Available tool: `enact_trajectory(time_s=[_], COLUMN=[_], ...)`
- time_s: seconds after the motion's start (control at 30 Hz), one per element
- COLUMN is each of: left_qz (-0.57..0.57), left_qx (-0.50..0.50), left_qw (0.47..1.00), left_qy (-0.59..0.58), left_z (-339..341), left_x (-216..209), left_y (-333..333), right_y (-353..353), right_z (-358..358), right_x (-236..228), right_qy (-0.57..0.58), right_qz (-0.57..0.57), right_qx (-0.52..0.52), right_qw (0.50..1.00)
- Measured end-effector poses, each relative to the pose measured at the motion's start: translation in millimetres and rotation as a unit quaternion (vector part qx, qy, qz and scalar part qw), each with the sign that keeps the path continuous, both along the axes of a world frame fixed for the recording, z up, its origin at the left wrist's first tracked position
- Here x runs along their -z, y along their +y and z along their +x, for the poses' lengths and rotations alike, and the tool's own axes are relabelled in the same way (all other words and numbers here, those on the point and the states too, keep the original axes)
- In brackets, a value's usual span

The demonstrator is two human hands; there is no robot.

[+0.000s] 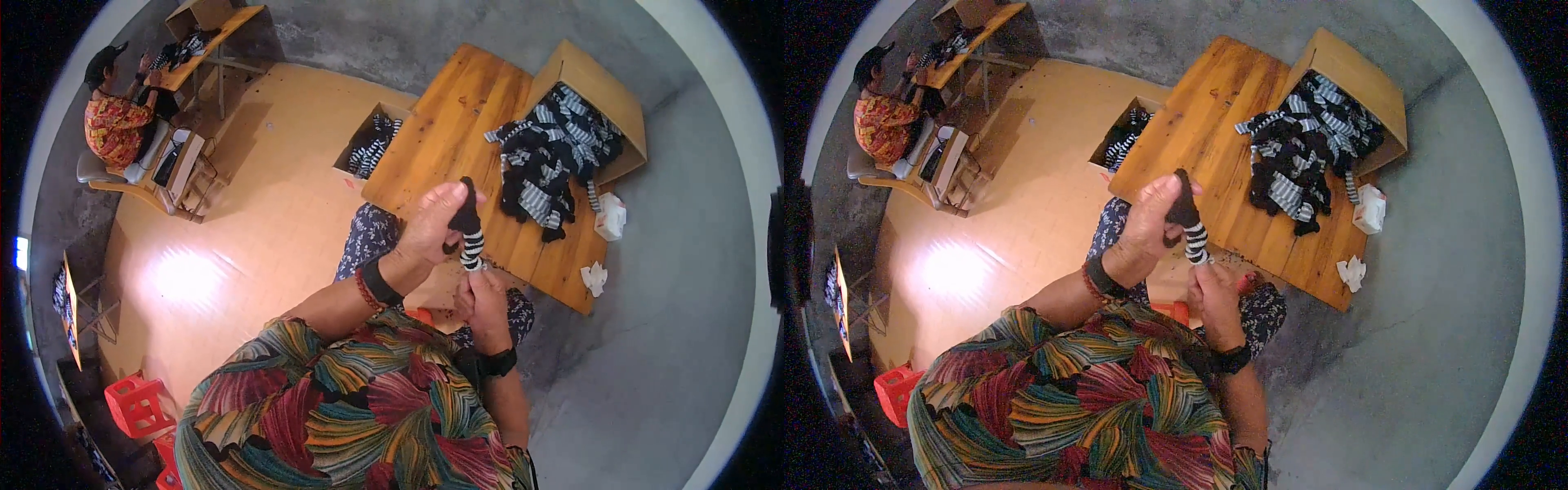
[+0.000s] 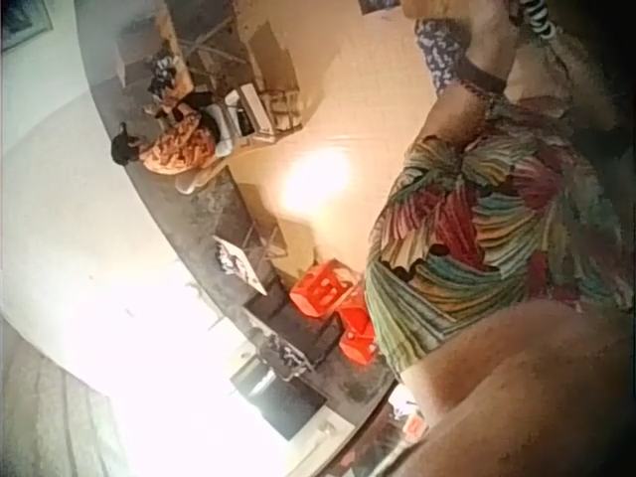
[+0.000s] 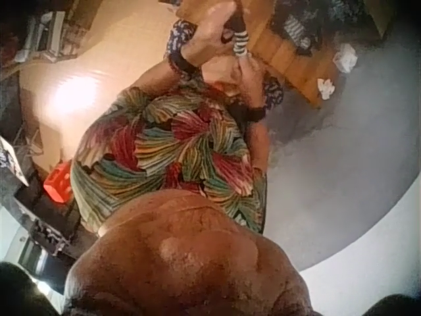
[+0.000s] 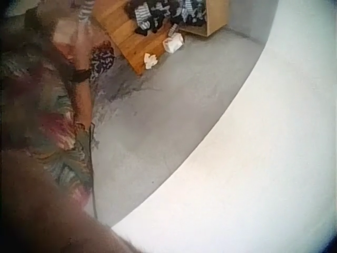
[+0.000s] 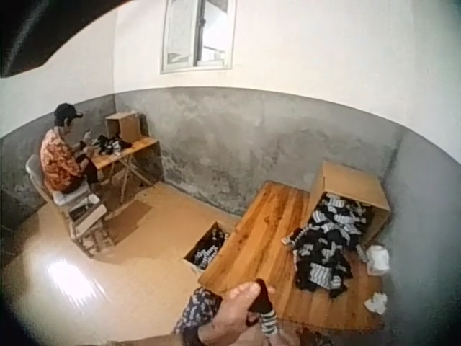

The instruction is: Packaging socks by wrapping them onto a plastic holder using a manual tool.

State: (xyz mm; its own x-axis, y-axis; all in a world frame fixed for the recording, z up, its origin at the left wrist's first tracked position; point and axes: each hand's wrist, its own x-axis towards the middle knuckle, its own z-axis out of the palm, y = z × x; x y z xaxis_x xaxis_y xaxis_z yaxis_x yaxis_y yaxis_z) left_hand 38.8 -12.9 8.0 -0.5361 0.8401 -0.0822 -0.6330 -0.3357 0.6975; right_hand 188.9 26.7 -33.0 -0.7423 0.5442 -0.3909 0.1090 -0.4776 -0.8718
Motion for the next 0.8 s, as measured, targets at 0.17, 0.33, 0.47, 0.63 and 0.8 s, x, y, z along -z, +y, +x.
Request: enact_trajectory(time_s=[0.17, 0.33, 0.47, 0.63, 0.8], left_qz=[0.012, 0.028, -0.056, -0.043, -0.059], left_qx=[-0.002, 0.0, 0.043, 0.047, -0.041], left_qw=[0.997, 0.995, 0.955, 0.957, 0.963], left_qy=[0.076, 0.092, 0.287, 0.284, 0.261], left_z=[0.3, -12.6, -44.5, -42.1, -30.3], left_x=[3.1, -1.8, -12.7, -24.3, -10.6], left_y=[4.9, 4.6, 0.2, -0.3, 8.6], right_y=[-11.0, -9.7, 6.3, 4.8, 3.8], right_z=[-14.8, -20.7, -4.9, -3.0, -6.4], right_x=[-2.7, -3.0, -12.0, -12.6, 3.4], right_qy=[0.132, 0.137, 0.009, -0.039, -0.051], right_qz=[-0.18, -0.244, -0.046, 0.013, 0.197], right_qx=[-0.081, -0.099, -0.041, 0.004, 0.054], right_qw=[0.971, 0.955, 0.998, 0.999, 0.978])
